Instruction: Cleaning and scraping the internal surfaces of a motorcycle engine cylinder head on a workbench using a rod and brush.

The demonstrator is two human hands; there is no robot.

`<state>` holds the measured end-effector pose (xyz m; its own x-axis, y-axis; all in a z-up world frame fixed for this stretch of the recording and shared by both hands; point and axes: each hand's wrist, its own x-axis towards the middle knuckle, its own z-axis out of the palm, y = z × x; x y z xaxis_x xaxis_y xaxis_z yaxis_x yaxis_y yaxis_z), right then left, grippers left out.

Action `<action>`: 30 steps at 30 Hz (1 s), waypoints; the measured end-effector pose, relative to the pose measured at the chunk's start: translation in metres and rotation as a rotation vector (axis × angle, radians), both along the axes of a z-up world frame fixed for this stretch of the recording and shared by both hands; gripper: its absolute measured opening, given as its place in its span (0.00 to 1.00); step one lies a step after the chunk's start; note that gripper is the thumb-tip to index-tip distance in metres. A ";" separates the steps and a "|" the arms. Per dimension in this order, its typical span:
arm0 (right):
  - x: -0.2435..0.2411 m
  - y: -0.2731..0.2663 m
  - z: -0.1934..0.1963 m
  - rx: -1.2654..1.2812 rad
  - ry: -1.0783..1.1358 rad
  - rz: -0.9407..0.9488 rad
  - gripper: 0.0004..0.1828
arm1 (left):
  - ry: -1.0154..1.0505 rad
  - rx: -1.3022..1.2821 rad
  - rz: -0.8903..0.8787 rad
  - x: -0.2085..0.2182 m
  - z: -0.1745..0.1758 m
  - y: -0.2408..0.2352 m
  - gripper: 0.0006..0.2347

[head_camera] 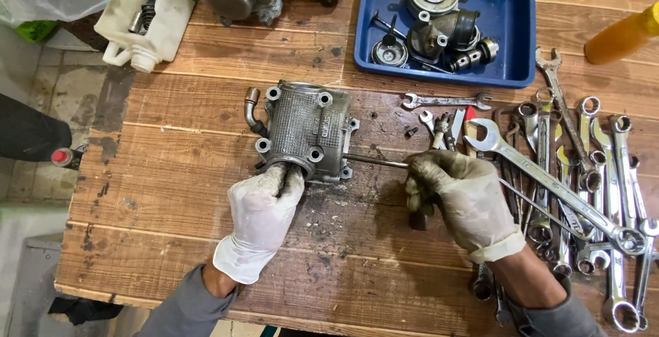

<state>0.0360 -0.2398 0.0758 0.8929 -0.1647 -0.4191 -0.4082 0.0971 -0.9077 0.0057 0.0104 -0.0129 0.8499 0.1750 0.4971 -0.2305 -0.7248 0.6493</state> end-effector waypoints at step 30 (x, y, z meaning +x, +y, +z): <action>0.005 -0.002 -0.015 -0.105 -0.010 0.013 0.12 | 0.007 0.012 0.019 0.000 -0.003 0.001 0.03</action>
<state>0.0410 -0.2415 0.0612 0.8991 -0.1953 -0.3917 -0.4001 -0.0039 -0.9165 0.0055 0.0117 -0.0158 0.8498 0.1848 0.4937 -0.2127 -0.7367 0.6419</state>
